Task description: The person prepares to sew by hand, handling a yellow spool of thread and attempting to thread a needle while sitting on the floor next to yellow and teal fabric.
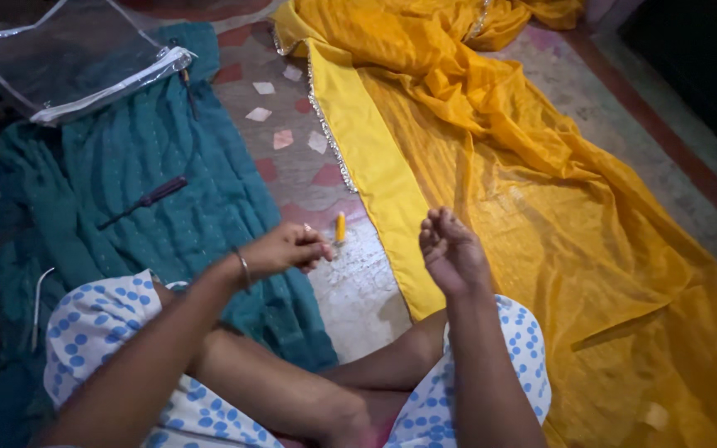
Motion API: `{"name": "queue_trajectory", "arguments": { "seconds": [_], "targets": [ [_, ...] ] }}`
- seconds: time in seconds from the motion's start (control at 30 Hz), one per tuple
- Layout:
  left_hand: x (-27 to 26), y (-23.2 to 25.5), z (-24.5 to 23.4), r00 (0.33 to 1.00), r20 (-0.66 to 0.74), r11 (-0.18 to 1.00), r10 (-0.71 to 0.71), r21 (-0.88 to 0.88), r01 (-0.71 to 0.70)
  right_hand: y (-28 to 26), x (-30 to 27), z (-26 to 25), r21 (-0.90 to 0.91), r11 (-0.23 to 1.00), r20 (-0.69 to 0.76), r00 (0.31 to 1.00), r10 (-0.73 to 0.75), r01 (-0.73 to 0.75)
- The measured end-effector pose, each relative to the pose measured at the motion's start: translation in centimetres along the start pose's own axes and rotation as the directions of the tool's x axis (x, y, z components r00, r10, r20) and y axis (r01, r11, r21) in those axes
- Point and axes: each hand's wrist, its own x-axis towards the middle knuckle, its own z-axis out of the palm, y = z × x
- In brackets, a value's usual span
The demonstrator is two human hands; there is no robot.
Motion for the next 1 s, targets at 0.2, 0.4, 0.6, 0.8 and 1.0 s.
{"name": "queue_trajectory", "arguments": {
  "seconds": [0.2,0.4,0.6,0.8,1.0],
  "targets": [
    [-3.7,1.8,-3.9,0.974,-0.014,0.97,-0.227,0.088,0.227,-2.2,0.3,-2.1,0.083,0.994,-0.032,0.997,-0.073,0.075],
    [-6.3,3.1,-6.1,0.949,-0.095,0.947,-0.302,0.087,0.31,-4.4,1.5,-5.7,0.1,0.977,-0.08,0.98,-0.181,0.189],
    [-7.3,3.5,-7.2,0.938,-0.147,0.949,-0.314,-0.012,0.316,-7.3,2.2,-10.3,0.034,0.953,-0.317,0.907,-0.276,0.302],
    [-7.6,3.6,-6.9,0.929,-0.185,0.947,-0.32,-0.02,0.322,-9.0,1.7,-12.0,0.02,0.939,-0.409,0.859,-0.306,0.344],
    [-7.9,4.2,-6.4,0.906,-0.249,0.931,-0.343,0.035,0.362,-9.7,2.0,-13.9,0.051,0.91,-0.441,0.827,-0.349,0.411]
  ]
}}
